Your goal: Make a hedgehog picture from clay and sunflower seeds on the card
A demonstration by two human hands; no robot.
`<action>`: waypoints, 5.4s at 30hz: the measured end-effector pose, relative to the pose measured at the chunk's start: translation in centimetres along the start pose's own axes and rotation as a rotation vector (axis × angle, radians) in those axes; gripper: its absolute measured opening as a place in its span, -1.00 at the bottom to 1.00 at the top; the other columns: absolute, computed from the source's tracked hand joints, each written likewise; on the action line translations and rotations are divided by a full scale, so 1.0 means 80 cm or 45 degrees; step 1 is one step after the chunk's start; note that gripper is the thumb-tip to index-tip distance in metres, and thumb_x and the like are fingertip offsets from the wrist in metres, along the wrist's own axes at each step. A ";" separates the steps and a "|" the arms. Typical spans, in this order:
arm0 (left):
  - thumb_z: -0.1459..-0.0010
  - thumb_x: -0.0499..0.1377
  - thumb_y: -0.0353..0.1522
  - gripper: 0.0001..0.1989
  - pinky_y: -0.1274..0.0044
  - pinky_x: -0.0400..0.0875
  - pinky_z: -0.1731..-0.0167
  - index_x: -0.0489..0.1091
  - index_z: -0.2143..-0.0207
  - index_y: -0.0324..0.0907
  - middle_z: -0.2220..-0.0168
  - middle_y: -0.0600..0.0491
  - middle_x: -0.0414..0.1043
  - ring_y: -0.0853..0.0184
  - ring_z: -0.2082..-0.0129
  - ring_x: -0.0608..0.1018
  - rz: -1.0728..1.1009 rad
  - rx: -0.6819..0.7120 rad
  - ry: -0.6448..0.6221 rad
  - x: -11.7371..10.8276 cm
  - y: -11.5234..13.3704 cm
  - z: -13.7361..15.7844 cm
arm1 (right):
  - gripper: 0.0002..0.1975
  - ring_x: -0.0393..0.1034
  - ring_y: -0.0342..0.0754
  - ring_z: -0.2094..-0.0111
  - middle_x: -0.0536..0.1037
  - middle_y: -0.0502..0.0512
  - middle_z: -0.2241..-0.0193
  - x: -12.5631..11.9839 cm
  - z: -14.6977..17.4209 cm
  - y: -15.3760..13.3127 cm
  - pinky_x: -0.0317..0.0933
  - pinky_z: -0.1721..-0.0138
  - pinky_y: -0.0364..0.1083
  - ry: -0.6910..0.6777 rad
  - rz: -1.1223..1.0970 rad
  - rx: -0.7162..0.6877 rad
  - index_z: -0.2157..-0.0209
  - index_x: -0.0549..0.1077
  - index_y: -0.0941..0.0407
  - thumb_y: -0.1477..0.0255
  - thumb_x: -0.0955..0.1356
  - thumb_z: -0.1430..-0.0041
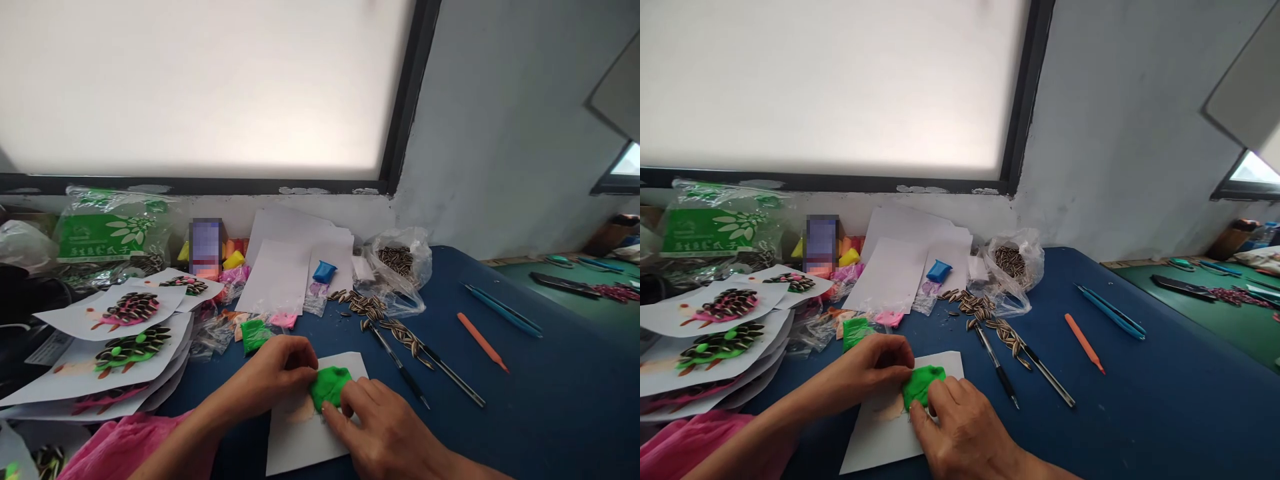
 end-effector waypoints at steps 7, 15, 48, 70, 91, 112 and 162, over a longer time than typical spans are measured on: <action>-0.01 0.16 -0.35 -0.87 0.62 0.11 0.58 0.44 0.40 -0.22 0.56 0.18 0.27 0.44 0.54 0.28 -0.001 0.007 -0.009 -0.003 0.000 0.000 | -0.70 0.16 -0.06 0.51 0.38 0.11 0.49 -0.005 -0.007 0.001 0.08 0.50 -0.10 0.094 -0.080 0.017 0.23 0.50 0.18 0.61 0.17 -0.21; 0.03 0.19 -0.33 -0.83 0.59 0.11 0.57 0.46 0.36 -0.22 0.58 0.20 0.23 0.42 0.55 0.27 0.026 -0.007 0.006 -0.004 -0.004 -0.001 | -0.78 0.17 -0.05 0.52 0.40 0.12 0.49 -0.006 -0.008 0.001 0.07 0.50 -0.08 0.057 -0.071 0.016 0.29 0.49 0.18 0.55 0.21 -0.21; 0.03 0.16 -0.41 -0.93 0.62 0.03 0.61 0.40 0.51 -0.23 0.60 0.22 0.19 0.47 0.57 0.21 0.050 0.034 -0.004 -0.006 -0.007 0.000 | -0.80 0.23 -0.14 0.44 0.40 -0.01 0.47 0.030 -0.058 0.046 -0.01 0.43 -0.15 -0.601 -0.496 0.552 0.50 0.34 0.16 0.42 0.43 -0.05; 0.08 0.14 -0.48 -0.87 0.63 0.07 0.60 0.48 0.44 -0.25 0.60 0.20 0.25 0.46 0.57 0.26 0.003 -0.009 0.013 -0.006 -0.005 0.001 | -0.85 0.25 -0.19 0.48 0.45 -0.05 0.51 0.034 -0.049 0.056 -0.03 0.44 -0.17 -0.581 -0.663 0.692 0.52 0.42 0.15 0.47 0.40 -0.11; 0.10 0.12 -0.44 -0.88 0.63 0.09 0.58 0.45 0.47 -0.24 0.58 0.18 0.31 0.44 0.55 0.29 0.027 -0.006 -0.013 -0.007 -0.008 0.002 | -0.92 0.29 -0.17 0.46 0.45 -0.03 0.49 0.036 -0.051 0.050 0.04 0.43 -0.18 -0.540 -0.629 0.647 0.49 0.45 0.15 0.54 0.37 -0.07; -0.04 0.19 -0.36 -0.85 0.61 0.07 0.58 0.49 0.34 -0.25 0.58 0.20 0.23 0.44 0.55 0.25 0.069 0.040 -0.041 -0.007 -0.004 0.004 | -0.78 0.24 -0.05 0.44 0.44 0.15 0.40 -0.011 -0.010 0.006 0.12 0.43 -0.09 -0.086 -0.252 0.100 0.28 0.51 0.18 0.56 0.22 -0.22; 0.01 0.13 -0.44 -0.83 0.61 0.07 0.60 0.44 0.32 -0.25 0.59 0.22 0.22 0.45 0.57 0.24 0.189 0.025 -0.115 -0.013 -0.011 0.003 | -0.73 0.26 -0.01 0.32 0.40 0.18 0.32 0.001 -0.024 0.021 0.15 0.34 -0.07 -0.286 -0.429 0.263 0.19 0.49 0.18 0.62 0.20 -0.19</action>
Point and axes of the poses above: each hand's wrist, its own z-axis away from the middle knuckle, its own x-axis out of the palm, y = z × x, the point moved 6 cm from there along -z, towards the middle knuckle
